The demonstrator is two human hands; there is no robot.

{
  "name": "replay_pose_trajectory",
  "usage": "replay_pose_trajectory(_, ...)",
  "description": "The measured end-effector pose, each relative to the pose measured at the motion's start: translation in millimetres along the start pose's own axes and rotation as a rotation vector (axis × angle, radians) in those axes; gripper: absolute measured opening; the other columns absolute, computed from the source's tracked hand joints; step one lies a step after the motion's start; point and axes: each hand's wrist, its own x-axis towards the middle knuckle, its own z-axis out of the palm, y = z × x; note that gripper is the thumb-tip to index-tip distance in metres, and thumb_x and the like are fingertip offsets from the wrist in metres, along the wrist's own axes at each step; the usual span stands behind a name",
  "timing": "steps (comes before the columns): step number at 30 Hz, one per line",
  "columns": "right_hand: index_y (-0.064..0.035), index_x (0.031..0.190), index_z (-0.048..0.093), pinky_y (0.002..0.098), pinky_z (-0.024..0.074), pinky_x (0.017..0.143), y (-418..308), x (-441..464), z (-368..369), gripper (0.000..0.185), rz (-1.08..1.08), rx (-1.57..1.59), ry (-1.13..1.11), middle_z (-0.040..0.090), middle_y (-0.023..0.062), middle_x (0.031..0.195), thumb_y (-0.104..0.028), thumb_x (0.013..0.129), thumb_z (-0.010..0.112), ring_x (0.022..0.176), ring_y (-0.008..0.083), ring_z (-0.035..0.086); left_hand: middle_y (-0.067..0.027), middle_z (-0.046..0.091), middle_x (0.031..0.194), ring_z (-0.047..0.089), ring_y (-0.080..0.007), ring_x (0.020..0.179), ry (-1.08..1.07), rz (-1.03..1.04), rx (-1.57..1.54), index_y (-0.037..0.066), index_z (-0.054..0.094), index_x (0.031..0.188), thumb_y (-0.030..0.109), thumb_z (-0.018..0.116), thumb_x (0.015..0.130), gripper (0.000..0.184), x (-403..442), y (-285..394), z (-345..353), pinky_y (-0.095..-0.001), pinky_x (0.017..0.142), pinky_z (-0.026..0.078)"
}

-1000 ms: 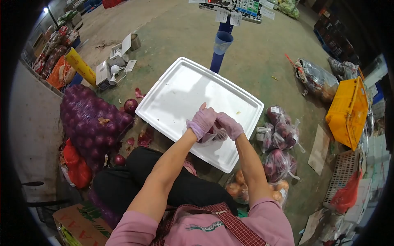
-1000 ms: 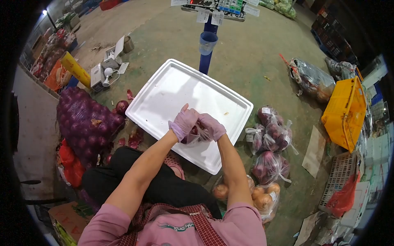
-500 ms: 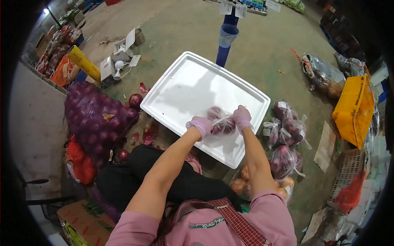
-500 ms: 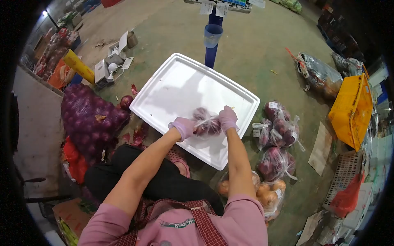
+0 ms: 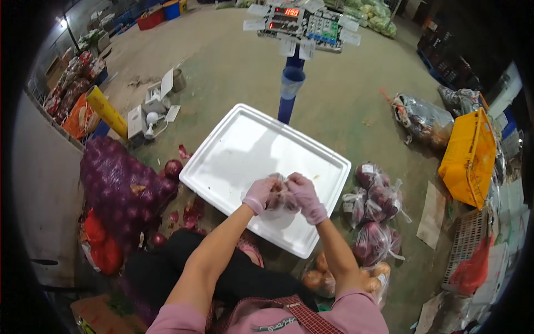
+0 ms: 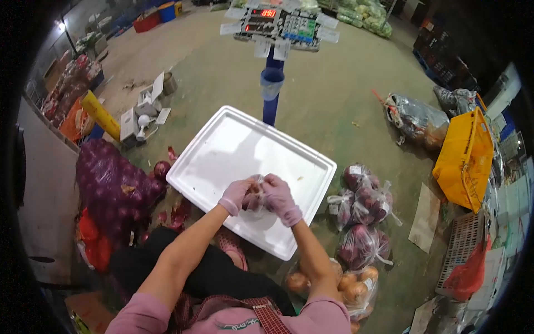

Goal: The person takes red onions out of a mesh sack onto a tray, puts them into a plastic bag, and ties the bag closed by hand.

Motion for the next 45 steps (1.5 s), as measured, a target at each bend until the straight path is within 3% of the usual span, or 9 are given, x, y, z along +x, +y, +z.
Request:
replay_pose_trajectory(6,-0.0010,0.086,0.060,0.0217,0.0454,0.064,-20.2,4.4,16.3,0.010,0.063,0.236,-0.095,0.060,0.0016,0.078,-0.009,0.088,0.055,0.070,0.0090,0.055,-0.0133,0.067,0.081,0.064,-0.0269,0.082,0.088,0.121,1.045,0.006,0.064,0.099,0.018,0.060,0.083,0.021,1.2,8.2,8.5,-0.0361,0.072,0.050)
replay_pose_trajectory(11,-0.0020,0.098,0.062,0.0273,0.0486,0.076,-1.1,22.4,8.7,0.014,0.121,0.181,-0.229,0.063,0.0070,0.091,-0.008,0.088,0.054,0.084,0.0163,0.060,-0.0201,0.065,0.094,0.062,-0.0342,0.091,0.293,0.210,0.999,0.006,0.067,0.092,0.025,0.058,0.083,0.022,13.3,-9.7,3.8,-0.0420,0.078,0.049)
replay_pose_trajectory(14,-0.0057,0.113,0.060,0.0312,0.0440,0.090,13.1,39.1,-2.9,0.031,-0.356,-0.361,-0.208,0.055,0.0116,0.117,-0.005,0.083,0.055,0.107,0.0252,0.053,-0.0207,0.065,0.096,0.061,-0.0356,0.092,0.080,0.169,1.153,0.005,0.066,0.093,0.021,0.052,0.085,0.022,25.6,-3.1,-0.8,-0.0423,0.078,0.049)
replay_pose_trajectory(20,-0.0061,0.092,0.067,0.0395,0.0465,0.079,26.5,59.0,-14.1,0.017,-0.412,-0.858,-0.255,0.063,0.0162,0.089,-0.013,0.079,0.058,0.089,0.0342,0.058,-0.0180,0.065,0.097,0.061,-0.0345,0.090,-0.030,0.174,1.141,0.006,0.066,0.095,0.019,0.054,0.083,0.022,30.0,-4.6,-9.8,-0.0406,0.081,0.048)
replay_pose_trajectory(30,-0.0022,0.099,0.067,0.0250,0.0461,0.075,70.2,10.7,-5.4,0.020,0.182,-0.246,-0.101,0.065,0.0024,0.085,-0.003,0.083,0.055,0.080,0.0119,0.057,-0.0075,0.069,0.096,0.063,-0.0200,0.087,-0.127,0.003,0.824,0.011,0.070,0.097,0.021,0.067,0.078,0.022,39.0,3.4,-16.3,-0.0304,0.080,0.049)
replay_pose_trajectory(33,-0.0038,0.103,0.066,0.0257,0.0462,0.077,67.8,1.7,2.0,0.023,0.192,-0.147,-0.181,0.065,0.0034,0.088,-0.008,0.083,0.055,0.082,0.0138,0.058,-0.0141,0.066,0.096,0.062,-0.0298,0.090,-0.096,-0.006,0.465,0.016,0.071,0.094,0.016,0.072,0.071,0.022,34.5,-6.7,-18.4,-0.0335,0.083,0.049)
replay_pose_trajectory(39,-0.0043,0.095,0.068,0.0265,0.0476,0.074,1.4,11.3,-0.1,0.023,0.279,-0.549,-0.270,0.066,0.0045,0.083,-0.018,0.078,0.062,0.082,0.0129,0.059,-0.0086,0.068,0.093,0.064,-0.0224,0.088,0.166,0.131,0.909,0.012,0.069,0.096,0.015,0.072,0.072,0.024,11.5,8.7,4.2,-0.0321,0.082,0.049)
replay_pose_trajectory(42,-0.0008,0.101,0.065,0.0295,0.0490,0.075,22.6,37.5,3.2,0.026,0.013,-0.336,-0.046,0.066,0.0124,0.093,-0.015,0.080,0.058,0.085,0.0178,0.061,-0.0120,0.067,0.097,0.062,-0.0285,0.093,0.198,0.209,0.986,0.016,0.066,0.097,0.013,0.066,0.076,0.021,3.3,9.0,9.5,-0.0351,0.082,0.048)
replay_pose_trajectory(45,-0.0019,0.098,0.065,0.0256,0.0477,0.074,46.1,41.2,16.6,0.020,0.170,0.242,-0.333,0.064,0.0023,0.091,-0.008,0.079,0.063,0.084,0.0119,0.057,-0.0133,0.065,0.099,0.059,-0.0315,0.099,0.210,0.191,0.984,0.015,0.063,0.099,0.010,0.057,0.079,0.022,8.0,6.2,13.3,-0.0383,0.085,0.046)
